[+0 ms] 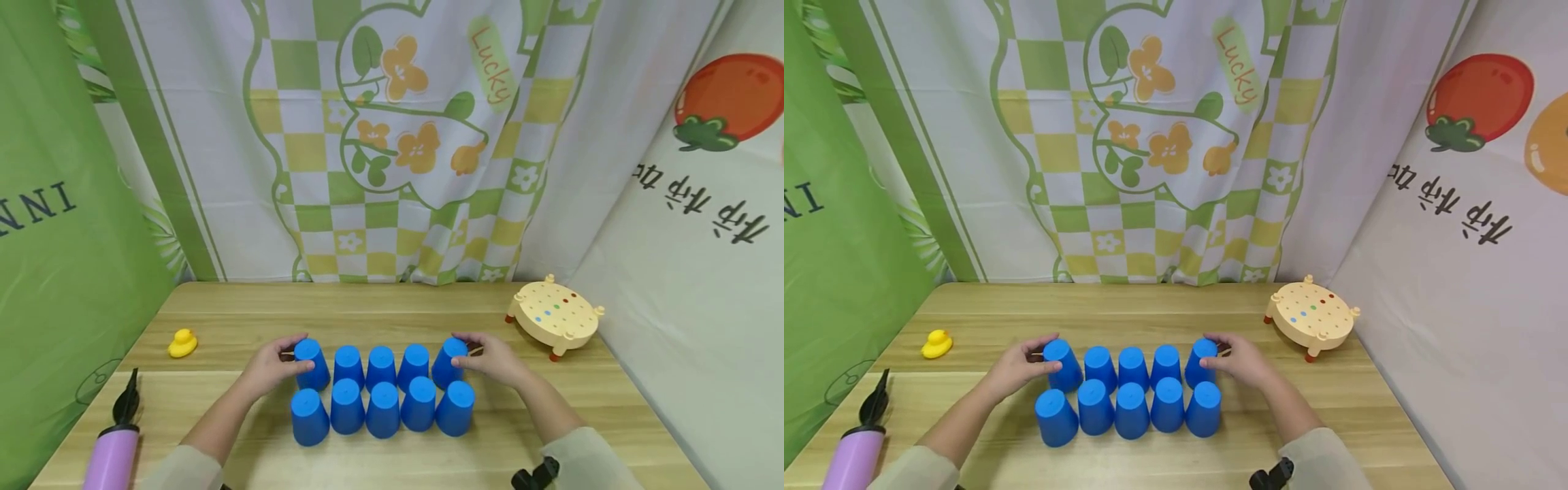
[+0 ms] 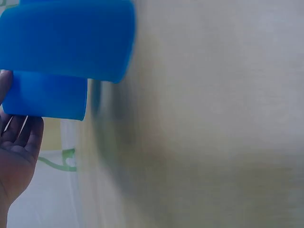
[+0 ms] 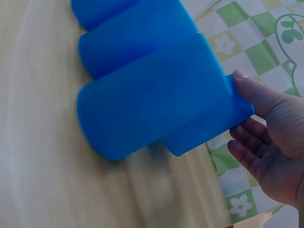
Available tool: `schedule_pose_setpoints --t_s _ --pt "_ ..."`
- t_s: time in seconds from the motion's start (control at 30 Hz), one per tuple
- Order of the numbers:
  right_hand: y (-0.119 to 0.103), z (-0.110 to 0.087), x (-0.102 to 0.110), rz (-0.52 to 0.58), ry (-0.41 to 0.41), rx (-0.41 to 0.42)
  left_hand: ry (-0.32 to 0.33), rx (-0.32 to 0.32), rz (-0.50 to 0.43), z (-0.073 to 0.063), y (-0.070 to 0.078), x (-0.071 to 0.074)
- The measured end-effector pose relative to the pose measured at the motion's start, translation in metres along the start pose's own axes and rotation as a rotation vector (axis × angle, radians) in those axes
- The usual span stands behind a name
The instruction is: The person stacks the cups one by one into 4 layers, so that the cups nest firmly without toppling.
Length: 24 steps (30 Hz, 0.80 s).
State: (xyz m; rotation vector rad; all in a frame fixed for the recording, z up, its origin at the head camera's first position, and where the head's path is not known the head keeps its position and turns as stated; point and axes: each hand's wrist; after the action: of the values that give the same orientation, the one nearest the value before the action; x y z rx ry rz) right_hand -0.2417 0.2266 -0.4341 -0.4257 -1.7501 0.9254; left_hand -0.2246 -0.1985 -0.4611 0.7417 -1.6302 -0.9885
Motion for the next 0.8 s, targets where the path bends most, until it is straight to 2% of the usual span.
schedule_pose_setpoints --t_s 0.17,0.4,0.57,0.8 --pt "-0.012 0.01 0.013 -0.024 0.042 0.042 0.037 -0.036 0.006 0.014 0.017 0.013" --pt "-0.035 0.033 0.023 -0.018 0.091 0.026 0.063 -0.06 0.007 0.041 0.046 0.02" --pt "-0.054 0.052 0.02 -0.021 0.119 0.023 0.084 -0.059 0.005 0.063 0.061 0.014" --pt "-0.07 0.079 0.009 -0.006 0.121 -0.017 0.093 -0.07 0.021 0.092 0.075 -0.004"
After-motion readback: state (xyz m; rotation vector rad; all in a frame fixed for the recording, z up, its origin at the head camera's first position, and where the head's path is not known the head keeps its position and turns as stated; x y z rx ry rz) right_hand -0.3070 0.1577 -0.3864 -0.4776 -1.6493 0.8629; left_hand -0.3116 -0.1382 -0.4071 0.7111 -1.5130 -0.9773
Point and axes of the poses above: each hand's wrist, its own z-axis towards the middle knuckle, its own x-axis out of the back of the hand, y = z × x, and after that the axes turned 6 degrees about -y, right-handed
